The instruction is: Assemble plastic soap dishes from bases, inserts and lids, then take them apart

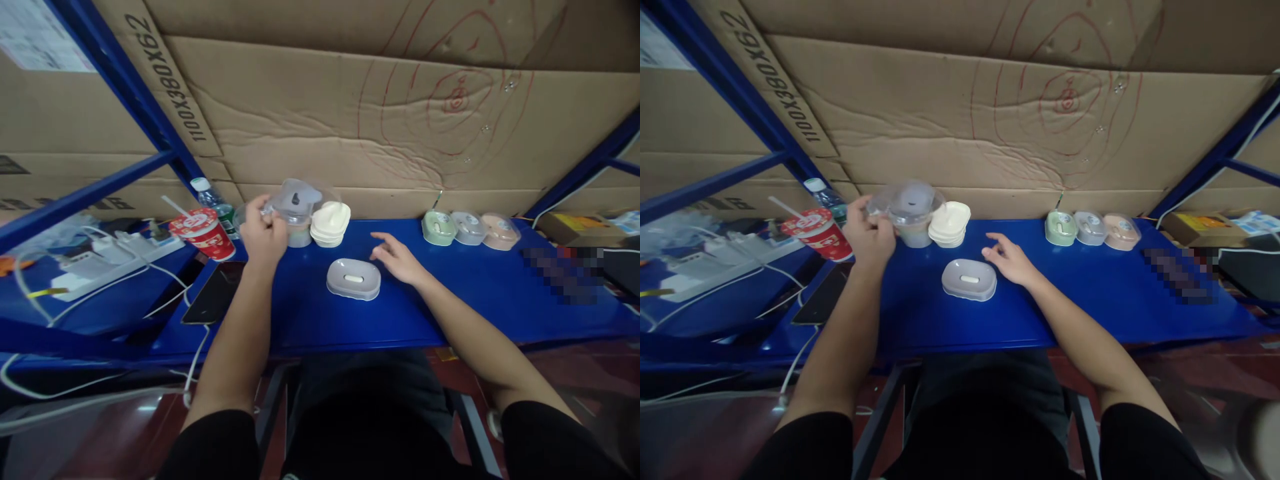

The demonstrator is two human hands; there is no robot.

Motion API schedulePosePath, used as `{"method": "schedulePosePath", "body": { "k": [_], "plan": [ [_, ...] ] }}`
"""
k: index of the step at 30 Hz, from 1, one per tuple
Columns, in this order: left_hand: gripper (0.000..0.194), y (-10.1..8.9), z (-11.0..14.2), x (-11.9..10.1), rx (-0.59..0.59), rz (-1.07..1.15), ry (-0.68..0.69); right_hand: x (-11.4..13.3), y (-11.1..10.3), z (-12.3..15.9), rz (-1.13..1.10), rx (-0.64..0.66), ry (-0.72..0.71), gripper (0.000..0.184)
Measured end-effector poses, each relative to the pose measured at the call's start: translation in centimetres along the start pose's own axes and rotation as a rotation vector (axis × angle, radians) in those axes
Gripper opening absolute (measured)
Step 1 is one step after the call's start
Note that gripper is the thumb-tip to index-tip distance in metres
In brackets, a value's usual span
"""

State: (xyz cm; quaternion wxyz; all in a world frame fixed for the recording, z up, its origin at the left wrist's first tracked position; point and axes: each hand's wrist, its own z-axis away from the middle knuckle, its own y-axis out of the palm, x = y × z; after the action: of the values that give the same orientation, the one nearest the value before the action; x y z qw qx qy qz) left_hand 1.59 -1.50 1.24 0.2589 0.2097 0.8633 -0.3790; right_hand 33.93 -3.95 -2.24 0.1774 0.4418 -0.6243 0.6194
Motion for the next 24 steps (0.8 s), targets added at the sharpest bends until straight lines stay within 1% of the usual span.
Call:
{"method": "schedulePosePath", "body": {
  "k": [2, 4, 6, 8, 10, 11, 12, 14, 16, 17, 20, 22, 24],
  "plan": [
    [0.047, 1.2, 1.6, -1.5, 0.044, -0.035, 0.133, 0.4, 0.1, 0.0, -0.308, 0.066, -0.003, 0.089],
    [0.042, 2.4, 3.1, -2.7, 0.174, -0.076, 0.285, 0.9, -0.1, 0.1, -0.51, 0.167, 0.02, 0.094],
    [0.041, 3.2, 4.2, -3.5, 0.271, -0.086, 0.378, 1.4, -0.4, 0.2, -0.603, 0.226, 0.064, 0.093],
    [0.042, 3.5, 4.6, -3.8, 0.325, -0.05, 0.43, 1.7, -0.9, 0.2, -0.637, 0.227, 0.125, 0.084],
    [0.045, 3.3, 4.5, -3.8, 0.402, 0.016, 0.488, 1.7, -1.1, 0.1, -0.644, 0.195, 0.185, 0.074],
    [0.049, 3.0, 4.4, -3.8, 0.456, 0.045, 0.523, 1.6, -1.2, 0.0, -0.641, 0.176, 0.207, 0.072],
    [0.057, 2.8, 4.2, -3.8, 0.509, 0.064, 0.553, 1.5, -1.1, -0.1, -0.635, 0.157, 0.223, 0.072],
    [0.079, 2.2, 4.0, -3.8, 0.603, 0.064, 0.586, 1.3, -0.8, -0.2, -0.605, 0.119, 0.236, 0.07],
    [0.098, 1.8, 3.8, -3.9, 0.685, 0.035, 0.576, 1.1, -0.3, -0.3, -0.555, 0.093, 0.224, 0.065],
    [0.105, 1.7, 3.8, -4.0, 0.73, 0.019, 0.561, 1.0, 0.0, -0.3, -0.522, 0.084, 0.213, 0.063],
    [0.111, 1.3, 3.6, -4.4, 0.834, -0.034, 0.516, 0.5, 0.6, -0.4, -0.39, 0.093, 0.163, 0.057],
    [0.109, 1.0, 3.6, -4.7, 0.851, -0.085, 0.496, 0.2, 0.9, -0.4, -0.284, 0.103, 0.097, 0.059],
    [0.106, 0.7, 3.5, -4.8, 0.843, -0.129, 0.473, 0.0, 0.9, -0.3, -0.202, 0.092, -0.01, 0.065]
  ]
}}
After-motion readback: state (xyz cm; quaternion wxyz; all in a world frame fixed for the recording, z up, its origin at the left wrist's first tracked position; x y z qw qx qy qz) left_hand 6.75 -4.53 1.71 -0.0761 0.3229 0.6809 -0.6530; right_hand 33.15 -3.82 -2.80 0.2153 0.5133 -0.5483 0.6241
